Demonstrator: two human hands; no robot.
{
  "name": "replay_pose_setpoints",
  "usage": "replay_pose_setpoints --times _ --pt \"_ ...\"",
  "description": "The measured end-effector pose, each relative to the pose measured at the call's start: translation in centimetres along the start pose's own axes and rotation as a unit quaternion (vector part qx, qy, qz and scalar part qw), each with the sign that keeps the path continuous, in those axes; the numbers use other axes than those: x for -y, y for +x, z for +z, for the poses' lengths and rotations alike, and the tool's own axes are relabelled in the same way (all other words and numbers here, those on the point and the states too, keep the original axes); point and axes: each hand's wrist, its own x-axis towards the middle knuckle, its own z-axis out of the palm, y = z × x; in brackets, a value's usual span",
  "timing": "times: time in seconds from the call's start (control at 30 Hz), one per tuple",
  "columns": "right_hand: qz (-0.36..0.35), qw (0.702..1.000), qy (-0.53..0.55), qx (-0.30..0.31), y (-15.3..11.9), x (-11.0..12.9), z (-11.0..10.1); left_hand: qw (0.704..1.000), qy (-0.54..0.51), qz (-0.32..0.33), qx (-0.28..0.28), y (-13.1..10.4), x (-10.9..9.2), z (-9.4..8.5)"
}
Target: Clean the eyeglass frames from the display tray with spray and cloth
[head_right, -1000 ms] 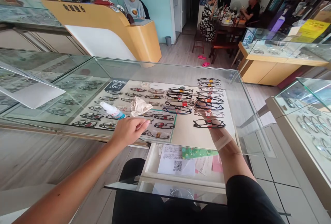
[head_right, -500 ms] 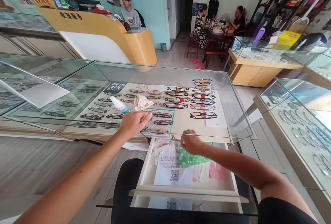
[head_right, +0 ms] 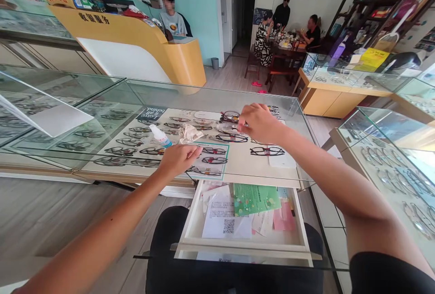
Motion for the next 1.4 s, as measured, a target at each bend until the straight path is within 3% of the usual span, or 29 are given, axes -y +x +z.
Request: replay_pose_setpoints --times 0.1,0.2,0.33,0.47,0.77,1.17,1.3,1.4 --pt "0.065 0.996 -0.060 0.026 6.9 -4.7 1.4 1.000 -0.008 0.001 -0.004 -0.1 0.0 -0.1" --pt "0.100 0.990 -0.092 0.047 11.4 -6.8 3.8 1.000 -0.014 0.001 -0.002 -0.2 0.1 -0.2" --pt "0.123 0.985 -0.107 0.056 14.7 -8.2 6.9 1.000 -0.024 0.001 0.005 -0.2 0.4 -0.2" --pt "0.126 0.983 -0.101 0.085 16.3 -9.5 9.1 1.000 -0.030 0.002 0.005 -0.3 0.6 0.0" --pt "0.128 0.982 -0.094 0.106 17.4 -11.2 10.5 1.000 -0.027 0.002 -0.010 -0.3 0.9 0.3" --pt "0.126 0.986 -0.083 0.067 14.9 -9.4 9.8 0.999 -0.025 -0.005 -0.022 -0.2 0.9 0.4" --pt "0.137 0.988 -0.077 0.014 13.9 -6.7 7.5 0.999 -0.016 -0.012 -0.025 -0.1 0.9 0.4" --pt "0.099 0.992 -0.046 -0.057 11.0 -1.2 5.8 1.000 -0.016 -0.013 -0.024 -0.2 0.7 0.3"
